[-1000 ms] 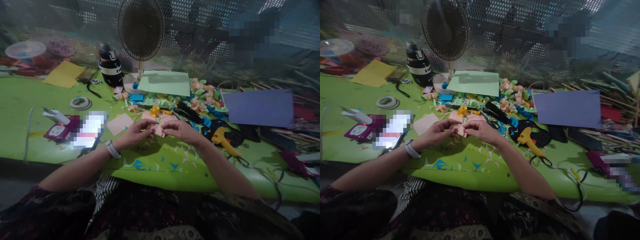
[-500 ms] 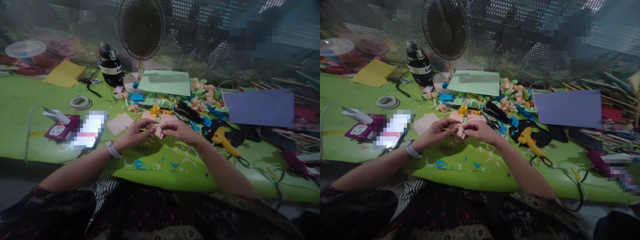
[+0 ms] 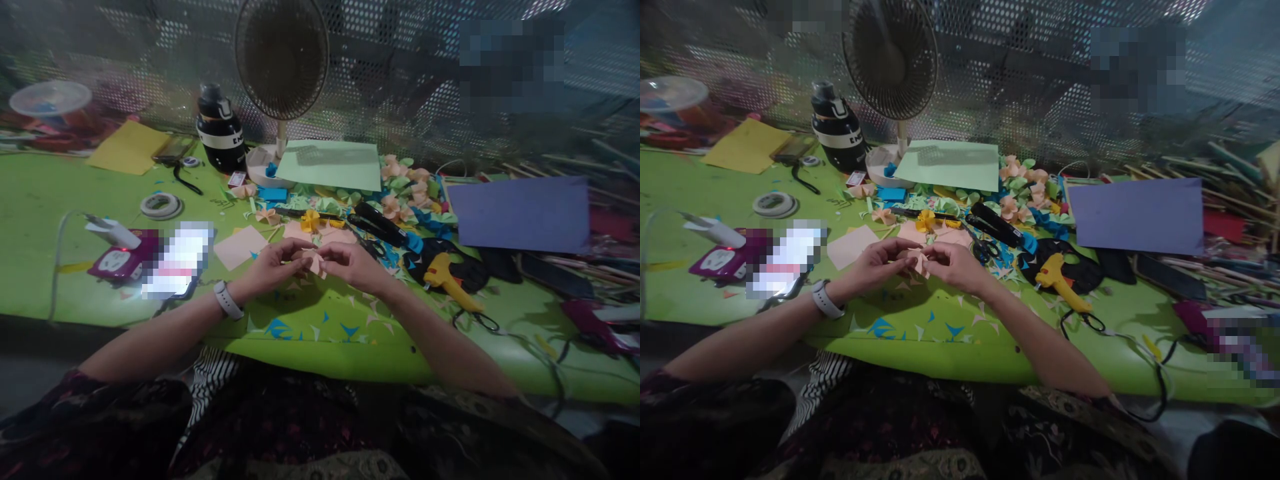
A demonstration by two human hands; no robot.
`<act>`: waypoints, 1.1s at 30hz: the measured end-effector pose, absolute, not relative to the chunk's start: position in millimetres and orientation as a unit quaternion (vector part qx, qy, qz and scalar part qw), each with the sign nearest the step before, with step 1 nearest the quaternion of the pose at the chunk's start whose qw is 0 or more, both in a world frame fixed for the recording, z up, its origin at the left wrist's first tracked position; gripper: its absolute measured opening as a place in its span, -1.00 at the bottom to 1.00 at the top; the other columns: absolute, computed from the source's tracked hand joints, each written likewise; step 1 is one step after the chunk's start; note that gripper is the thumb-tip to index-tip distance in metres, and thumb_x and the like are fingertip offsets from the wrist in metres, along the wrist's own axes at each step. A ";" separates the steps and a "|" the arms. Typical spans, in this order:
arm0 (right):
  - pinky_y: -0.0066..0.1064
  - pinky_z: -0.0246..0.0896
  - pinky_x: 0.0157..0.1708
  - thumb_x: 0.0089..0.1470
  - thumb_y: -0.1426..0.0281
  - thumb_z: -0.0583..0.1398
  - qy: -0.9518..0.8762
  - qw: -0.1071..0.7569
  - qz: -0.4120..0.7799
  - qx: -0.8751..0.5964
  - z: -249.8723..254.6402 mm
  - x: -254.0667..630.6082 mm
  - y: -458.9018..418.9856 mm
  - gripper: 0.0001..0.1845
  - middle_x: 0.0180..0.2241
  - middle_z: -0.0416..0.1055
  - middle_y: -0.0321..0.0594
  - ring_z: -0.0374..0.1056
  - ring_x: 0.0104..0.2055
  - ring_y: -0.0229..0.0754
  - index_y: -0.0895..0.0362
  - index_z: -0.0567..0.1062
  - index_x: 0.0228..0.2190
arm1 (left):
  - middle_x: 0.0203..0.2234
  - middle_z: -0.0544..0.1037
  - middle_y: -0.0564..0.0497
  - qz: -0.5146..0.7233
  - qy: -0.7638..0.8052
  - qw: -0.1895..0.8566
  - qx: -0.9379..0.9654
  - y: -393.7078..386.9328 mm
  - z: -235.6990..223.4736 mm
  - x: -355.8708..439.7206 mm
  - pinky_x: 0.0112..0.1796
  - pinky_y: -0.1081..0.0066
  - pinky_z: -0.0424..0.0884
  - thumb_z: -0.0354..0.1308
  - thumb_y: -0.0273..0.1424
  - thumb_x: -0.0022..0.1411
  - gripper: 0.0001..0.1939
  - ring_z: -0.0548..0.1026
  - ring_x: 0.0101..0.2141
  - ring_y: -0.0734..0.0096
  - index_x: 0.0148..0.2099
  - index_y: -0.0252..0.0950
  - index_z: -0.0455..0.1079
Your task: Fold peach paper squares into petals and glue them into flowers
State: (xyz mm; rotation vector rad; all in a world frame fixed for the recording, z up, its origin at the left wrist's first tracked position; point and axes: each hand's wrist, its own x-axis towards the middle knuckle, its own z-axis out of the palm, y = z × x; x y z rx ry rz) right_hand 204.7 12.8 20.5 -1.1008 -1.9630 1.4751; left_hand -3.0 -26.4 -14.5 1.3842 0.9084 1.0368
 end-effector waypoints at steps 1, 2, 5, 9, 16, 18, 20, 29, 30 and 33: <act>-0.33 0.34 -0.18 -0.03 0.33 0.29 -0.706 0.223 0.541 -0.399 19.3 204.8 13.6 -0.71 -0.30 0.55 -0.21 0.45 -0.27 -0.20 0.18 0.54 -0.23 | -0.33 0.59 -0.01 0.441 0.387 0.557 0.588 -26.2 -14.3 -3.0 -0.27 0.38 0.58 0.27 -0.20 0.22 -0.56 0.58 -0.32 0.43 0.07 -0.32 0.40; -0.33 0.34 -0.19 -0.04 0.34 0.30 -0.699 0.221 0.552 -0.398 17.9 205.1 14.9 -0.71 -0.32 0.55 -0.22 0.45 -0.29 -0.21 0.18 0.54 -0.23 | -0.32 0.59 -0.02 0.442 0.390 0.549 0.592 -26.0 -14.0 -3.1 -0.27 0.39 0.58 0.27 -0.21 0.22 -0.56 0.58 -0.33 0.43 0.06 -0.33 0.41; -0.33 0.37 -0.20 -0.07 0.37 0.33 -0.667 0.197 0.612 -0.378 12.6 206.0 19.6 -0.71 -0.35 0.54 -0.25 0.46 -0.30 -0.22 0.17 0.52 -0.24 | -0.24 0.61 -0.07 0.447 0.404 0.509 0.614 -25.7 -12.8 -3.7 -0.28 0.43 0.55 0.29 -0.23 0.19 -0.58 0.57 -0.34 0.46 0.04 -0.33 0.44; -0.31 0.40 -0.13 -0.06 0.35 0.35 -0.638 0.175 0.670 -0.335 6.0 205.3 22.8 -0.68 -0.27 0.56 -0.22 0.49 -0.25 -0.22 0.16 0.51 -0.22 | -0.20 0.63 -0.12 0.453 0.404 0.498 0.619 -25.9 -12.0 -4.2 -0.30 0.44 0.53 0.32 -0.22 0.16 -0.58 0.60 -0.31 0.43 0.00 -0.34 0.47; -0.34 0.39 -0.12 -0.04 0.34 0.36 -0.630 0.191 0.687 -0.307 6.1 203.8 21.6 -0.70 -0.28 0.56 -0.22 0.48 -0.23 -0.24 0.16 0.52 -0.23 | -0.36 0.67 -0.08 0.459 0.414 0.569 0.542 -25.2 -8.9 -3.2 -0.29 0.40 0.54 0.40 -0.18 0.06 -0.53 0.62 -0.37 0.38 -0.06 -0.36 0.48; -0.34 0.38 -0.11 -0.04 0.34 0.36 -0.630 0.194 0.688 -0.304 6.3 203.2 20.8 -0.69 -0.26 0.56 -0.22 0.47 -0.22 -0.24 0.16 0.52 -0.22 | -0.38 0.67 -0.07 0.463 0.422 0.578 0.523 -25.8 -7.0 -2.9 -0.32 0.42 0.52 0.43 -0.18 0.01 -0.51 0.61 -0.40 0.40 -0.08 -0.36 0.49; -0.35 0.36 -0.11 -0.04 0.33 0.36 -0.641 0.196 0.677 -0.302 4.7 202.1 20.0 -0.69 -0.26 0.55 -0.24 0.46 -0.22 -0.24 0.16 0.52 -0.22 | -0.41 0.67 -0.05 0.463 0.424 0.591 0.506 -26.6 -5.7 -2.8 -0.32 0.43 0.52 0.44 -0.18 -0.01 -0.49 0.60 -0.42 0.42 -0.07 -0.36 0.49; -0.35 0.34 -0.22 -0.03 0.04 0.36 -0.680 0.183 0.642 -0.302 -1.6 199.9 19.1 -0.54 -0.34 0.53 -0.22 0.44 -0.28 -0.20 0.18 0.52 -0.29 | -0.40 0.66 -0.04 0.457 0.406 0.615 0.498 -26.8 -7.3 -4.1 -0.31 0.42 0.53 0.42 -0.19 0.04 -0.49 0.60 -0.42 0.44 -0.02 -0.37 0.50; -0.35 0.35 -0.22 -0.04 0.03 0.36 -0.683 0.185 0.638 -0.305 -0.2 199.9 18.8 -0.54 -0.34 0.54 -0.22 0.44 -0.29 -0.20 0.17 0.52 -0.30 | -0.41 0.66 -0.04 0.461 0.407 0.608 0.502 -26.5 -7.6 -4.2 -0.31 0.43 0.53 0.42 -0.19 0.04 -0.49 0.59 -0.42 0.44 -0.02 -0.37 0.50; -0.34 0.36 -0.20 -0.01 0.04 0.34 -0.683 0.181 0.636 -0.309 3.9 199.2 17.6 -0.56 -0.34 0.55 -0.22 0.46 -0.28 -0.20 0.17 0.53 -0.32 | -0.39 0.67 -0.04 0.477 0.401 0.612 0.487 -25.5 -8.7 -4.2 -0.30 0.43 0.54 0.44 -0.19 0.00 -0.44 0.60 -0.41 0.44 0.02 -0.36 0.48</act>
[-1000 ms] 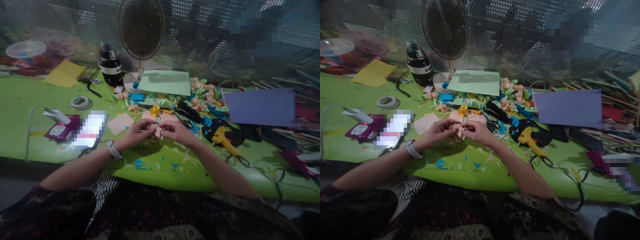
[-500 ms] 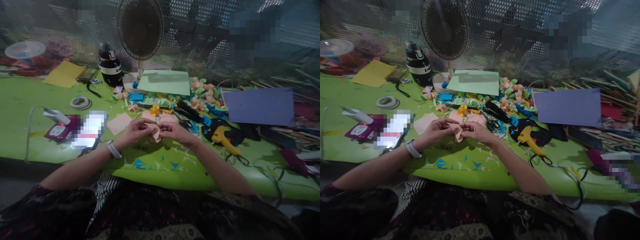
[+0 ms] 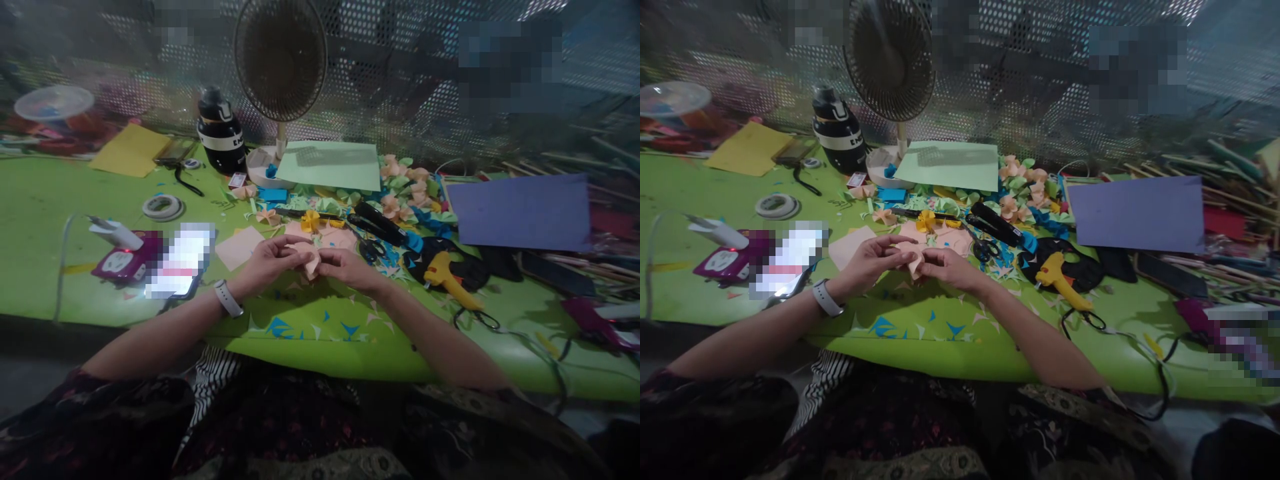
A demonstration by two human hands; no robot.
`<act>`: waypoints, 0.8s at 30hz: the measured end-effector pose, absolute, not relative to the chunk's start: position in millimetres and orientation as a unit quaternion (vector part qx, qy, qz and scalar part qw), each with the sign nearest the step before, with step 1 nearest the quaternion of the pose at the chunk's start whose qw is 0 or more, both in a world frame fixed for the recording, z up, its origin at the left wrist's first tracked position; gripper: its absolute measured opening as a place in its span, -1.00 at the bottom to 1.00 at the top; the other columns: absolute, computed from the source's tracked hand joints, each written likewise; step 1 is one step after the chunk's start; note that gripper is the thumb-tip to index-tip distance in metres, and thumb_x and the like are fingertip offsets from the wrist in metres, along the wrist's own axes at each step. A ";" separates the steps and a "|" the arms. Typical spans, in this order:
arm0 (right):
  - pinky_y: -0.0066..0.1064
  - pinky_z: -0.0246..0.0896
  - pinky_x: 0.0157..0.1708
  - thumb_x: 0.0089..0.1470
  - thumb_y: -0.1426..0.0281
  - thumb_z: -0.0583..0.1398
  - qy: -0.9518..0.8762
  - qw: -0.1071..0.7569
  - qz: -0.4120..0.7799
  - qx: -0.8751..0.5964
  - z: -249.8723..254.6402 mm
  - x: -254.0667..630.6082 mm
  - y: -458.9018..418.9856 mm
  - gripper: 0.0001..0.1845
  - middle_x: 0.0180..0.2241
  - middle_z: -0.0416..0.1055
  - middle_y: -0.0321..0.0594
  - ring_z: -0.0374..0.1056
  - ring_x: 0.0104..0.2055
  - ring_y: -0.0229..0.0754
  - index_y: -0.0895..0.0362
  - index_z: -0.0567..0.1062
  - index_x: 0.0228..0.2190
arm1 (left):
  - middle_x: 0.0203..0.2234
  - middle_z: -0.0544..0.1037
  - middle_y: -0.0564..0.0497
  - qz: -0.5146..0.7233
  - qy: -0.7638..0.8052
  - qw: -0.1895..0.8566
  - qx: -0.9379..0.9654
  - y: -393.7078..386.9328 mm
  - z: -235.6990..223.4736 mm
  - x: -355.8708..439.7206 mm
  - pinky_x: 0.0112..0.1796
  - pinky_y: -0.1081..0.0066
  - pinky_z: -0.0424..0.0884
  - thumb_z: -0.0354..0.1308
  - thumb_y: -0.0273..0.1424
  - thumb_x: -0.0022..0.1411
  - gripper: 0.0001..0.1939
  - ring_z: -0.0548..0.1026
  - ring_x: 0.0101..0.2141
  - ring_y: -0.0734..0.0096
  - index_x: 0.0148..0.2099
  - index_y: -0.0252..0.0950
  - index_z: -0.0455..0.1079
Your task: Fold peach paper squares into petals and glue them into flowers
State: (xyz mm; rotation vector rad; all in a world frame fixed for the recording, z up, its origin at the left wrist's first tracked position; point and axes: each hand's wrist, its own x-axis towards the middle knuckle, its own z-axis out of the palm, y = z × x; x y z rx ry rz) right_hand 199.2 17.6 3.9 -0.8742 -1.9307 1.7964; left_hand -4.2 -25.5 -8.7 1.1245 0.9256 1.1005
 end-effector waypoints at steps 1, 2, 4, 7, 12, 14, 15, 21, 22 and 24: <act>-0.34 0.36 -0.19 0.00 0.05 0.33 -0.684 0.179 0.636 -0.310 4.6 198.9 17.3 -0.57 -0.34 0.55 -0.22 0.46 -0.28 -0.20 0.17 0.53 -0.32 | -0.37 0.67 -0.05 0.481 0.400 0.615 0.481 -25.3 -9.2 -4.1 -0.28 0.42 0.54 0.45 -0.20 -0.01 -0.43 0.61 -0.40 0.43 0.01 -0.35 0.48; -0.34 0.36 -0.19 0.01 0.06 0.32 -0.686 0.179 0.632 -0.313 4.9 198.5 17.0 -0.59 -0.34 0.55 -0.22 0.46 -0.28 -0.20 0.17 0.53 -0.33 | -0.34 0.67 -0.06 0.482 0.400 0.616 0.478 -25.1 -9.7 -3.8 -0.27 0.42 0.55 0.46 -0.20 -0.03 -0.43 0.61 -0.39 0.42 0.00 -0.36 0.48; -0.36 0.33 -0.21 0.03 0.09 0.31 -0.703 0.186 0.608 -0.320 3.8 197.8 16.7 -0.63 -0.35 0.54 -0.23 0.44 -0.28 -0.20 0.17 0.53 -0.35 | -0.30 0.68 -0.09 0.480 0.406 0.611 0.481 -25.2 -10.7 -3.0 -0.26 0.39 0.56 0.46 -0.19 -0.03 -0.45 0.62 -0.37 0.39 -0.04 -0.37 0.49; -0.38 0.30 -0.22 0.05 0.11 0.30 -0.724 0.196 0.578 -0.323 0.8 197.4 16.6 -0.66 -0.35 0.52 -0.24 0.40 -0.28 -0.22 0.17 0.53 -0.39 | -0.27 0.67 -0.11 0.474 0.417 0.607 0.482 -26.4 -10.9 -1.3 -0.26 0.35 0.58 0.44 -0.16 -0.01 -0.49 0.62 -0.37 0.38 -0.09 -0.38 0.50; -0.38 0.34 -0.20 -0.02 0.09 0.35 -0.652 0.173 0.654 -0.343 2.4 197.5 15.3 -0.60 -0.31 0.56 -0.20 0.44 -0.26 -0.21 0.17 0.55 -0.31 | -0.31 0.66 -0.07 0.456 0.412 0.614 0.495 -28.8 -8.6 -1.4 -0.24 0.37 0.57 0.40 -0.15 0.05 -0.57 0.61 -0.36 0.41 -0.16 -0.38 0.52; -0.37 0.37 -0.18 -0.05 0.10 0.38 -0.617 0.166 0.690 -0.342 4.1 197.4 14.5 -0.58 -0.29 0.57 -0.19 0.47 -0.25 -0.20 0.17 0.56 -0.26 | -0.33 0.66 -0.07 0.452 0.401 0.610 0.512 -29.5 -7.6 -2.8 -0.24 0.37 0.57 0.37 -0.15 0.10 -0.58 0.61 -0.35 0.39 -0.13 -0.37 0.52; -0.37 0.38 -0.16 -0.06 0.12 0.39 -0.604 0.165 0.704 -0.336 4.4 197.5 14.3 -0.58 -0.29 0.58 -0.19 0.47 -0.25 -0.21 0.17 0.56 -0.25 | -0.33 0.66 -0.07 0.451 0.394 0.607 0.522 -29.9 -7.1 -3.7 -0.24 0.37 0.57 0.36 -0.15 0.12 -0.59 0.61 -0.35 0.38 -0.12 -0.37 0.52; -0.33 0.41 -0.12 -0.05 0.21 0.40 -0.567 0.169 0.750 -0.296 -0.1 199.6 16.6 -0.60 -0.28 0.58 -0.18 0.50 -0.24 -0.21 0.18 0.57 -0.20 | -0.17 0.66 -0.16 0.431 0.343 0.617 0.562 -32.2 -2.7 -8.1 -0.13 0.29 0.58 0.36 -0.20 0.13 -0.56 0.64 -0.23 0.28 -0.02 -0.36 0.52; -0.32 0.42 -0.12 -0.06 0.22 0.40 -0.562 0.170 0.755 -0.291 -0.9 200.0 17.2 -0.59 -0.27 0.58 -0.17 0.50 -0.23 -0.20 0.18 0.57 -0.19 | -0.15 0.65 -0.18 0.424 0.341 0.625 0.560 -32.3 -2.2 -8.3 -0.11 0.26 0.57 0.39 -0.22 0.09 -0.52 0.64 -0.19 0.23 0.01 -0.36 0.51; -0.30 0.42 -0.12 -0.10 0.24 0.42 -0.555 0.169 0.761 -0.290 -1.7 200.3 17.8 -0.56 -0.26 0.59 -0.16 0.51 -0.22 -0.17 0.18 0.57 -0.17 | -0.14 0.65 -0.19 0.414 0.342 0.634 0.556 -32.1 -1.8 -8.3 -0.07 0.21 0.57 0.44 -0.25 0.02 -0.46 0.63 -0.13 0.16 0.05 -0.35 0.50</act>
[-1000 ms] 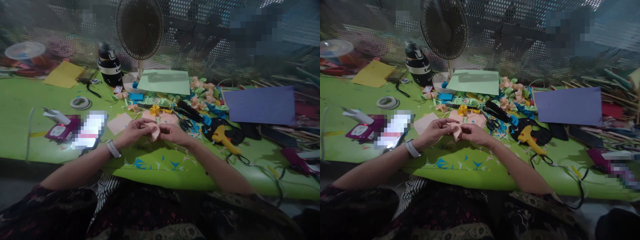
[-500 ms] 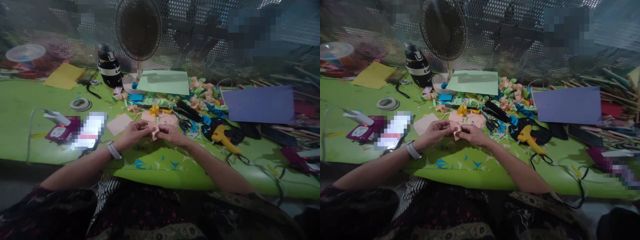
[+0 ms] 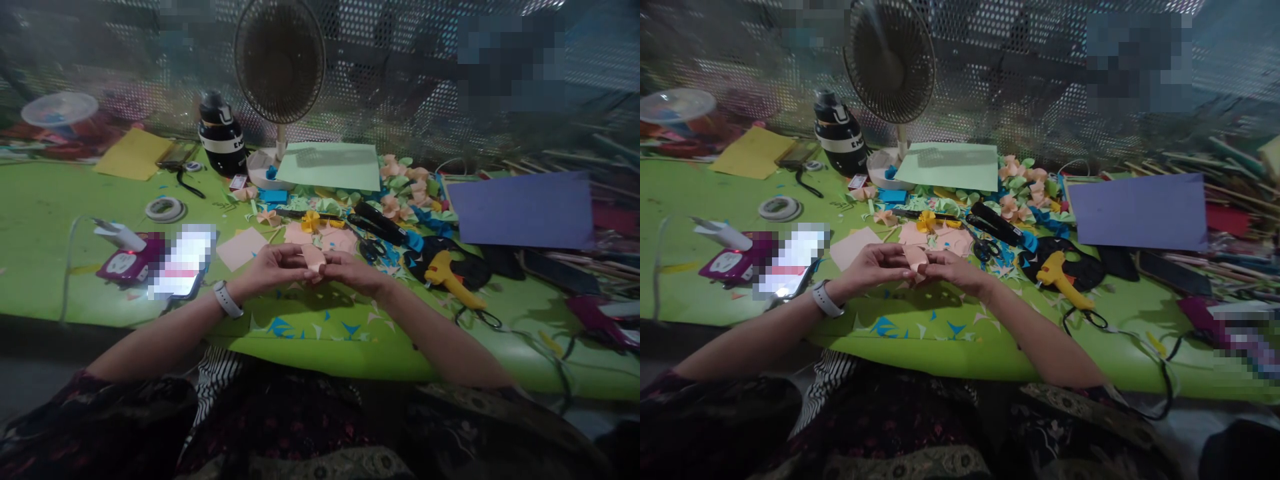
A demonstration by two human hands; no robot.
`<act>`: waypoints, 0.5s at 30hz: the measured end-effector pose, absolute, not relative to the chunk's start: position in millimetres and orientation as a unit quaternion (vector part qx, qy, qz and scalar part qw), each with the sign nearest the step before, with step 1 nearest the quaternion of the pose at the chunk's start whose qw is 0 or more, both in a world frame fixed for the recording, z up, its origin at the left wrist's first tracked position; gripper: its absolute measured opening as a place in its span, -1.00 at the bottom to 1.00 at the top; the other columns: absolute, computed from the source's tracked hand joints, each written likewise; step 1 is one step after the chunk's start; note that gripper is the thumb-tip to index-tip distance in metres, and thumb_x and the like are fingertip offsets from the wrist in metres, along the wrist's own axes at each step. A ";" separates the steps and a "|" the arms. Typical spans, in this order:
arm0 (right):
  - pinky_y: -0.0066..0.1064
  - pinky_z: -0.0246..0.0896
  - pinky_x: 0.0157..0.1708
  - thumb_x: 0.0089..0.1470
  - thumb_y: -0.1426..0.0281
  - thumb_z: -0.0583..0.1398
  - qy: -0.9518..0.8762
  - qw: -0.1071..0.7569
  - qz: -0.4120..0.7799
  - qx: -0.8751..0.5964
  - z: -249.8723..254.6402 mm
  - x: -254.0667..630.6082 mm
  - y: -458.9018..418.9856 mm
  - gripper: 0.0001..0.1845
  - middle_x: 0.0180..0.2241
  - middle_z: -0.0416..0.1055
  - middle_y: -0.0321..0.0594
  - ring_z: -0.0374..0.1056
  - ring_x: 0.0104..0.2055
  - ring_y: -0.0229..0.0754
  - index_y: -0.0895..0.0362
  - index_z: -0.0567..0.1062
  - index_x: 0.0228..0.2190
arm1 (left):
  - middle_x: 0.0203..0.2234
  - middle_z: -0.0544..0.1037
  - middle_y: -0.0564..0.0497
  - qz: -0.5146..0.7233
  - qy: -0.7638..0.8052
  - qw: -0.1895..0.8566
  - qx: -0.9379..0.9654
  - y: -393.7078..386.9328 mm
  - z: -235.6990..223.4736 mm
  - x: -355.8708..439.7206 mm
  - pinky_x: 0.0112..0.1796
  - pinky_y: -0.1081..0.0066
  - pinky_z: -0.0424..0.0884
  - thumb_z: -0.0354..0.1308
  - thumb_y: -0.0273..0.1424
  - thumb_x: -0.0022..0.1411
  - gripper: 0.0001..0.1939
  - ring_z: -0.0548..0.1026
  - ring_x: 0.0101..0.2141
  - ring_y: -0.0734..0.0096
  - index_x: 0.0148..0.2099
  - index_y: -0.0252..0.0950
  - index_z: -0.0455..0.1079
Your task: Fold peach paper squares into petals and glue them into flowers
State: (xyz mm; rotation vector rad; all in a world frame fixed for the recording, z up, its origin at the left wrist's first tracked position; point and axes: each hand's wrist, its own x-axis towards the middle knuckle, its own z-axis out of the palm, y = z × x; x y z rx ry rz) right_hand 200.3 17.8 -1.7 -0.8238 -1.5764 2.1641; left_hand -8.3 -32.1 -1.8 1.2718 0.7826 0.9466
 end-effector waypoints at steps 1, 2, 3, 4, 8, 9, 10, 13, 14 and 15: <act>-0.31 0.42 -0.11 -0.11 0.26 0.42 -0.554 0.168 0.760 -0.294 -1.7 200.3 17.7 -0.57 -0.26 0.59 -0.16 0.51 -0.22 -0.17 0.18 0.58 -0.18 | -0.15 0.66 -0.19 0.414 0.345 0.633 0.555 -31.8 -2.0 -8.0 -0.06 0.19 0.56 0.45 -0.26 0.00 -0.45 0.63 -0.12 0.14 0.04 -0.35 0.51; -0.32 0.41 -0.10 -0.11 0.28 0.42 -0.557 0.164 0.757 -0.300 -1.5 200.1 17.5 -0.60 -0.26 0.59 -0.17 0.50 -0.21 -0.18 0.18 0.59 -0.20 | -0.15 0.66 -0.19 0.416 0.350 0.630 0.555 -31.6 -2.3 -7.7 -0.05 0.18 0.56 0.46 -0.27 -0.02 -0.45 0.63 -0.12 0.13 0.03 -0.35 0.52; -0.33 0.40 -0.09 -0.10 0.30 0.41 -0.561 0.161 0.752 -0.306 -1.1 199.8 17.1 -0.62 -0.26 0.60 -0.17 0.50 -0.21 -0.19 0.18 0.59 -0.21 | -0.15 0.66 -0.19 0.421 0.357 0.622 0.555 -31.5 -2.6 -7.3 -0.04 0.17 0.56 0.47 -0.27 -0.03 -0.47 0.63 -0.11 0.13 0.00 -0.35 0.53; -0.33 0.39 -0.07 -0.09 0.31 0.40 -0.566 0.159 0.747 -0.311 -0.6 199.5 16.7 -0.64 -0.24 0.60 -0.18 0.50 -0.20 -0.20 0.17 0.60 -0.21 | -0.16 0.66 -0.19 0.425 0.363 0.614 0.557 -31.4 -2.8 -6.9 -0.04 0.17 0.56 0.47 -0.26 -0.04 -0.48 0.63 -0.12 0.13 -0.03 -0.36 0.54; -0.29 0.36 -0.01 -0.08 0.36 0.37 -0.579 0.155 0.736 -0.314 1.5 199.7 15.7 -0.66 -0.18 0.59 -0.18 0.48 -0.17 -0.19 0.14 0.60 -0.18 | -0.19 0.67 -0.17 0.425 0.388 0.593 0.563 -32.3 -1.4 -5.4 -0.09 0.17 0.59 0.47 -0.24 -0.06 -0.52 0.65 -0.17 0.14 -0.10 -0.37 0.56; -0.29 0.35 0.00 -0.09 0.36 0.36 -0.584 0.158 0.733 -0.311 2.1 200.1 15.9 -0.66 -0.19 0.59 -0.18 0.48 -0.16 -0.18 0.14 0.61 -0.19 | -0.21 0.68 -0.16 0.426 0.393 0.590 0.562 -32.6 -0.6 -5.1 -0.11 0.18 0.60 0.47 -0.24 -0.07 -0.52 0.65 -0.19 0.15 -0.10 -0.37 0.56; -0.29 0.34 0.00 -0.10 0.36 0.36 -0.590 0.160 0.729 -0.308 2.6 200.5 16.2 -0.67 -0.20 0.59 -0.19 0.47 -0.16 -0.17 0.14 0.61 -0.21 | -0.23 0.68 -0.16 0.429 0.398 0.587 0.560 -32.9 0.2 -4.8 -0.13 0.20 0.60 0.48 -0.24 -0.08 -0.51 0.65 -0.21 0.17 -0.10 -0.37 0.56; -0.28 0.32 -0.01 -0.11 0.35 0.32 -0.620 0.164 0.703 -0.306 3.8 201.7 18.4 -0.70 -0.23 0.59 -0.20 0.46 -0.14 -0.15 0.14 0.62 -0.25 | -0.24 0.68 -0.15 0.435 0.410 0.581 0.553 -32.7 1.3 -4.7 -0.16 0.26 0.60 0.48 -0.24 -0.09 -0.46 0.65 -0.24 0.22 -0.06 -0.37 0.55; -0.28 0.31 -0.01 -0.11 0.34 0.30 -0.633 0.164 0.692 -0.305 4.2 202.0 19.4 -0.71 -0.23 0.59 -0.20 0.46 -0.14 -0.15 0.14 0.62 -0.26 | -0.24 0.68 -0.15 0.435 0.412 0.579 0.553 -32.3 1.0 -5.0 -0.17 0.29 0.60 0.49 -0.24 -0.10 -0.45 0.65 -0.25 0.24 -0.05 -0.38 0.55; -0.27 0.31 -0.02 -0.11 0.34 0.29 -0.647 0.162 0.681 -0.302 4.7 202.3 20.5 -0.71 -0.24 0.58 -0.21 0.45 -0.14 -0.14 0.15 0.62 -0.27 | -0.24 0.68 -0.14 0.434 0.414 0.575 0.556 -31.8 0.3 -5.5 -0.19 0.32 0.59 0.49 -0.23 -0.09 -0.44 0.65 -0.27 0.27 -0.04 -0.38 0.55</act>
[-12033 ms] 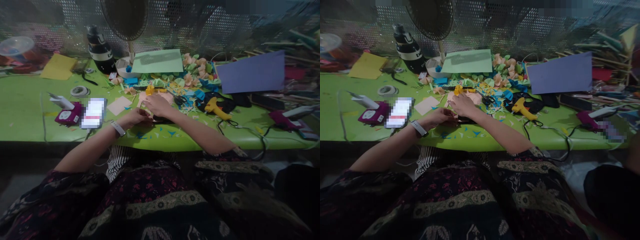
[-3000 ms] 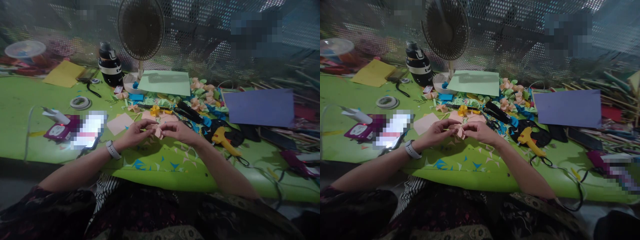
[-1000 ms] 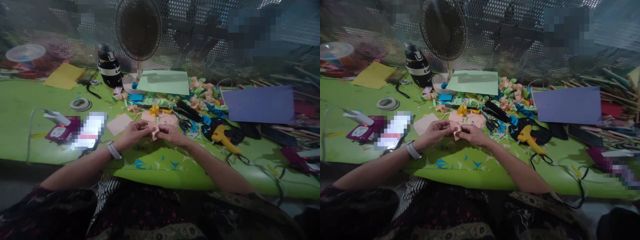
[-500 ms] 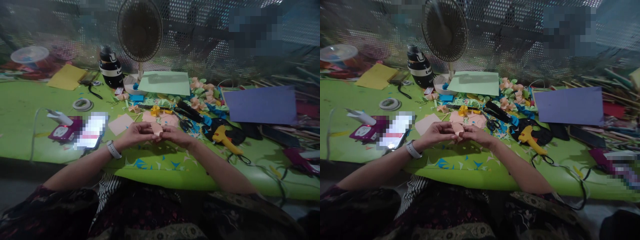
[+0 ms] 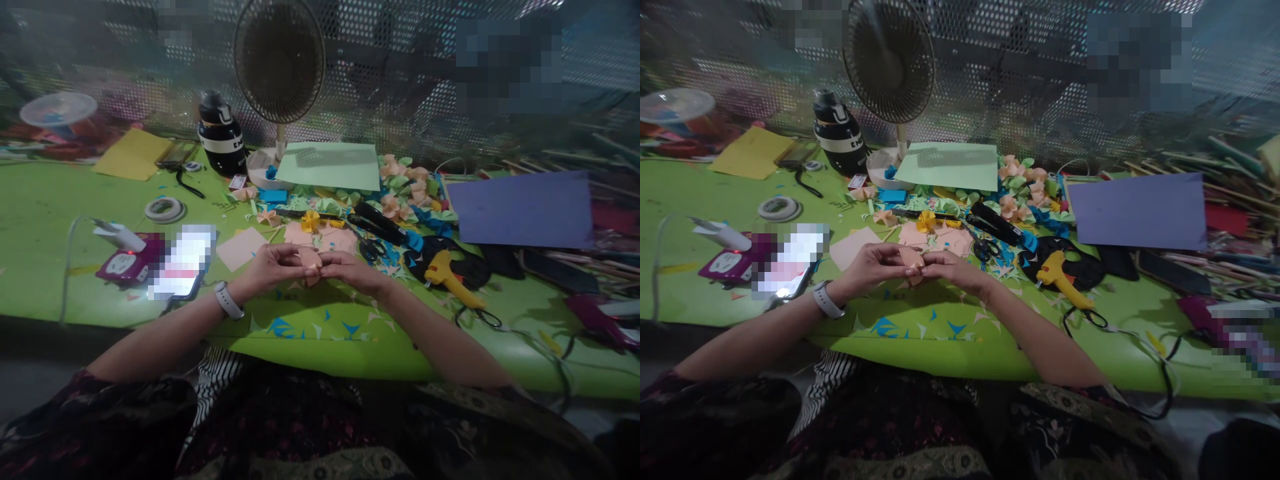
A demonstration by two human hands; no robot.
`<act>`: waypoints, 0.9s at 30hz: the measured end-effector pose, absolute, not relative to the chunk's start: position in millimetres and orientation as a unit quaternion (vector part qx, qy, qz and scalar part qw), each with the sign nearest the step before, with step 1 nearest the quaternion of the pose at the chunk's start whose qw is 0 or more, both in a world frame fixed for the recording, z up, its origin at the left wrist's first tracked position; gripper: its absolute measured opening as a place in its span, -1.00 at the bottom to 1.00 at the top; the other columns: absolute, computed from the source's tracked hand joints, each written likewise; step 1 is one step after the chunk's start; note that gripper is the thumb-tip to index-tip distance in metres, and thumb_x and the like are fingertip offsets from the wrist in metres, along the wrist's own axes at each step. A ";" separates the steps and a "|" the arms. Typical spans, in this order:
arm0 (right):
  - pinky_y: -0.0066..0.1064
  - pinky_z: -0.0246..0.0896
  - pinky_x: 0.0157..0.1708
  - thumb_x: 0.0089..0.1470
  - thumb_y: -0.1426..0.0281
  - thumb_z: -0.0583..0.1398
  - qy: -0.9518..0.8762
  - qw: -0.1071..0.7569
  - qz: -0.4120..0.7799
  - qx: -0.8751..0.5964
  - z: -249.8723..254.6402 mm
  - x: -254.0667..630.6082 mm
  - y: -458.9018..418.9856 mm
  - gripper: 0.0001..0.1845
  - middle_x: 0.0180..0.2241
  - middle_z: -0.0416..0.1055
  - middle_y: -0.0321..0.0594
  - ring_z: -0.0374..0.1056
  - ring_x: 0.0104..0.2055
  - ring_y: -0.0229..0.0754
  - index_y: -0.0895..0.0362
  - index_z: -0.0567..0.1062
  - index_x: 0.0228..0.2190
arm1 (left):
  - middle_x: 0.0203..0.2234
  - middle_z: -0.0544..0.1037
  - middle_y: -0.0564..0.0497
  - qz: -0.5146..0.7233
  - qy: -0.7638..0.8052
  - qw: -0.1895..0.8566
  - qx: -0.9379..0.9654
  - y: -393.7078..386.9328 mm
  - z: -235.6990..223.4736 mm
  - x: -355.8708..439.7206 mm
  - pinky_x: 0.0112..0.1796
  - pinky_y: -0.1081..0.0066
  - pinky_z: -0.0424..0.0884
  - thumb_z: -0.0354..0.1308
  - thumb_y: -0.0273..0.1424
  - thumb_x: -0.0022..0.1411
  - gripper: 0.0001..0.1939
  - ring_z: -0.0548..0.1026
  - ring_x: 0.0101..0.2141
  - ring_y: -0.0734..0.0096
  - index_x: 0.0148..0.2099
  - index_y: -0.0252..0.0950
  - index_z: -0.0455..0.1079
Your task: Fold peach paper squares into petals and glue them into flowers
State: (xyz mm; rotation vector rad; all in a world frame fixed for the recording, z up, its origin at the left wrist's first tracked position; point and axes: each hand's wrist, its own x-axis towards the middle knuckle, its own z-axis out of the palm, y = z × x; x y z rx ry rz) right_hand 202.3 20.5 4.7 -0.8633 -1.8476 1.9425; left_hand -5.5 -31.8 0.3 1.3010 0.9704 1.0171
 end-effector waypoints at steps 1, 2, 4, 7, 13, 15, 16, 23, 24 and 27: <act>-0.27 0.30 -0.02 -0.10 0.34 0.27 -0.661 0.161 0.670 -0.298 5.3 202.6 21.4 -0.71 -0.24 0.58 -0.21 0.44 -0.14 -0.14 0.15 0.62 -0.27 | -0.26 0.68 -0.13 0.431 0.419 0.570 0.560 -31.1 -0.7 -6.1 -0.21 0.35 0.58 0.48 -0.23 -0.08 -0.42 0.64 -0.29 0.31 -0.01 -0.38 0.54; -0.27 0.29 -0.02 -0.09 0.33 0.26 -0.674 0.162 0.659 -0.292 6.0 202.9 22.1 -0.71 -0.23 0.58 -0.21 0.44 -0.13 -0.13 0.15 0.62 -0.27 | -0.30 0.68 -0.10 0.428 0.424 0.564 0.565 -30.4 -2.0 -6.8 -0.25 0.38 0.57 0.47 -0.22 -0.06 -0.41 0.63 -0.33 0.36 0.01 -0.38 0.53; -0.28 0.26 -0.04 -0.05 0.31 0.21 -0.703 0.164 0.631 -0.284 7.7 203.2 22.1 -0.70 -0.22 0.57 -0.21 0.42 -0.12 -0.12 0.16 0.62 -0.26 | -0.41 0.66 -0.04 0.418 0.435 0.552 0.575 -29.0 -4.8 -8.0 -0.35 0.45 0.54 0.45 -0.20 -0.03 -0.38 0.58 -0.43 0.44 0.06 -0.38 0.50; -0.36 0.24 -0.21 0.06 0.20 0.19 -0.758 0.170 0.545 -0.315 9.3 201.2 16.7 -0.69 -0.31 0.55 -0.22 0.40 -0.23 -0.15 0.15 0.61 -0.31 | -0.52 0.61 0.02 0.404 0.443 0.546 0.585 -28.1 -7.6 -8.7 -0.43 0.49 0.47 0.43 -0.20 0.00 -0.39 0.53 -0.51 0.48 0.07 -0.38 0.49; -0.41 0.08 -0.39 0.22 0.07 0.09 -0.849 0.209 0.345 -0.342 7.5 192.7 3.2 -0.54 -0.50 0.47 -0.23 0.29 -0.43 -0.22 0.11 0.54 -0.50 | -0.49 0.62 -0.01 0.387 0.434 0.566 0.584 -27.4 -7.9 -8.1 -0.43 0.48 0.45 0.40 -0.26 0.03 -0.47 0.55 -0.49 0.44 0.04 -0.38 0.48; -0.40 0.08 -0.39 0.23 0.05 0.07 -0.844 0.222 0.347 -0.344 8.0 193.0 3.9 -0.50 -0.53 0.43 -0.23 0.27 -0.45 -0.22 0.12 0.50 -0.54 | -0.46 0.62 -0.02 0.392 0.416 0.582 0.578 -26.3 -8.7 -8.1 -0.39 0.45 0.47 0.39 -0.25 0.04 -0.46 0.57 -0.45 0.43 0.05 -0.38 0.47; -0.40 0.07 -0.40 0.23 0.04 0.06 -0.836 0.232 0.357 -0.347 8.6 193.9 5.1 -0.49 -0.55 0.40 -0.24 0.25 -0.46 -0.23 0.12 0.48 -0.56 | -0.42 0.63 -0.04 0.394 0.406 0.592 0.574 -25.6 -9.5 -8.0 -0.35 0.43 0.48 0.39 -0.26 0.04 -0.46 0.58 -0.42 0.42 0.05 -0.37 0.46; -0.40 0.07 -0.45 0.04 0.14 0.23 -0.764 0.301 0.421 -0.385 12.1 198.6 13.9 -0.69 -0.52 0.35 -0.28 0.17 -0.48 -0.26 0.14 0.53 -0.45 | -0.32 0.58 -0.03 0.376 0.345 0.632 0.584 -21.5 -11.7 -9.4 -0.25 0.38 0.47 0.30 -0.39 0.14 -0.46 0.55 -0.30 0.43 0.17 -0.32 0.35; -0.39 0.07 -0.46 0.03 0.15 0.23 -0.758 0.303 0.430 -0.386 12.0 198.5 14.5 -0.70 -0.54 0.34 -0.29 0.17 -0.49 -0.26 0.14 0.52 -0.48 | -0.32 0.57 -0.02 0.381 0.337 0.634 0.582 -21.1 -10.3 -10.1 -0.25 0.39 0.47 0.29 -0.40 0.16 -0.46 0.54 -0.30 0.44 0.18 -0.32 0.33; -0.38 0.12 -0.45 0.01 0.18 0.24 -0.737 0.320 0.450 -0.390 12.0 197.5 15.4 -0.72 -0.54 0.34 -0.29 0.19 -0.48 -0.26 0.14 0.49 -0.53 | -0.34 0.53 0.01 0.404 0.329 0.633 0.572 -20.4 -5.5 -12.2 -0.23 0.40 0.45 0.27 -0.40 0.19 -0.48 0.52 -0.30 0.46 0.19 -0.32 0.32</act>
